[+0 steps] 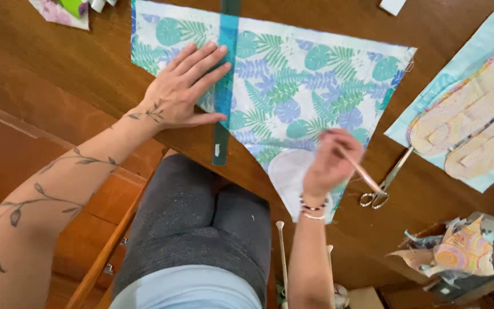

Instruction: The person cuts a piece of patterned fabric using scissors, then marks the fabric with a pencil and ruler. They handle a paper pattern and a ruler to draw straight lines on the fabric.

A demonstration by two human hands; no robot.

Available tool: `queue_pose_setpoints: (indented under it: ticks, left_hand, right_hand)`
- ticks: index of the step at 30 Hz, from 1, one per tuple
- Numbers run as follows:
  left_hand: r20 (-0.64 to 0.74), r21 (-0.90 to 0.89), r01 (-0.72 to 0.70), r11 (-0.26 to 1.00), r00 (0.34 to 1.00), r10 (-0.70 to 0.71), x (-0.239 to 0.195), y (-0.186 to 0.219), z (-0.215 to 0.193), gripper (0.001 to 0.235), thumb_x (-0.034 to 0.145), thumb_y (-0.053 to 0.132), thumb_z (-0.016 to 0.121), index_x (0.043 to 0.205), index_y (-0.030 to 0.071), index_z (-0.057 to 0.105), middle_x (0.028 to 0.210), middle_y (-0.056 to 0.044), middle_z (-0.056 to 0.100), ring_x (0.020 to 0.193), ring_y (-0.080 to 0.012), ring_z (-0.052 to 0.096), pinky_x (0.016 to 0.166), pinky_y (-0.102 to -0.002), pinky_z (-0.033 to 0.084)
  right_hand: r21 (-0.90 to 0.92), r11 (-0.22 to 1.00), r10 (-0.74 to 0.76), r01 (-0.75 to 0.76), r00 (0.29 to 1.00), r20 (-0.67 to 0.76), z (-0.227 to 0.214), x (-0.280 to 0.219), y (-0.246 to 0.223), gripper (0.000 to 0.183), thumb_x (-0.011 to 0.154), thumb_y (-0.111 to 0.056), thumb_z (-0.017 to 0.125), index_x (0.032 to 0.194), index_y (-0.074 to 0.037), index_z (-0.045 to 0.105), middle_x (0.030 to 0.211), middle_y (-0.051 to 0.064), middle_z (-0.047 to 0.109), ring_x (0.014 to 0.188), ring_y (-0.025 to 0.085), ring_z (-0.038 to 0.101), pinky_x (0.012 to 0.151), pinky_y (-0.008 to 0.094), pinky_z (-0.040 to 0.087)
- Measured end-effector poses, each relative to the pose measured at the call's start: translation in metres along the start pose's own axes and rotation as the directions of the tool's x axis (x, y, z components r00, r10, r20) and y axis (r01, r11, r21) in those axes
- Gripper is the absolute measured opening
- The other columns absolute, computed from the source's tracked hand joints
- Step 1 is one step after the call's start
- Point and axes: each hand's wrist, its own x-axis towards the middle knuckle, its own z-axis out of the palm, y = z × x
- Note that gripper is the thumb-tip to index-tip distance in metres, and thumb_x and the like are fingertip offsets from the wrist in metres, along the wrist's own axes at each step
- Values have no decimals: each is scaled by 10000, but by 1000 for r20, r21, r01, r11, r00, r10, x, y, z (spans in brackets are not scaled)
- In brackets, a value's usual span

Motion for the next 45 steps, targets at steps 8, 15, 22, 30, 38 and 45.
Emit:
queue_pose_setpoints:
  ticks: [8,15,22,30,38,45]
  left_hand:
    - [122,19,42,999,992,-44,2,8,-13,1065,962,805,551,1623,23,256,1656,-196,186,1539,-360,171,1267,-531,131]
    - [140,57,22,998,990,-29,0,6,-14,1100,968,855,546,1633,35,234,1656,-188,165,1535,-360,156,1267,-531,144]
    - [145,44,31,999,989,-37,2,7,-14,1091,963,845,528,1630,27,254,1652,-194,182,1528,-367,163,1257,-537,144]
    - [155,50,43,998,987,-50,3,6,-12,1085,969,845,534,1634,40,239,1657,-181,163,1534,-356,148,1267,-528,139]
    - [142,68,53,996,988,-63,3,7,-9,1096,948,865,522,1633,50,259,1656,-180,175,1535,-359,170,1263,-524,151]
    - [169,69,59,996,983,-70,4,7,-9,1087,961,860,527,1639,67,222,1663,-167,151,1540,-348,144,1271,-521,140]
  right_hand:
    - [-102,993,101,-57,864,493,65,-53,-48,37,914,-45,645,920,-60,612,898,112,648,819,231,654,754,325,533]
    - [-181,983,97,-14,883,460,72,-59,-42,33,897,-46,671,920,-49,647,900,104,676,831,235,665,799,331,536]
    - [-175,984,78,5,882,464,73,-61,-41,46,891,-10,668,907,-52,658,896,102,688,835,230,681,777,324,559]
    - [-164,986,96,-21,880,466,73,-60,-44,47,898,-16,663,922,-56,669,922,101,684,845,224,681,785,321,563]
    - [-139,989,27,41,890,455,77,-61,-45,85,881,43,654,887,-41,653,891,109,683,832,241,674,778,330,555]
    - [-163,985,28,53,889,457,76,-65,-40,100,874,45,663,907,-49,651,918,107,688,859,245,681,803,328,554]
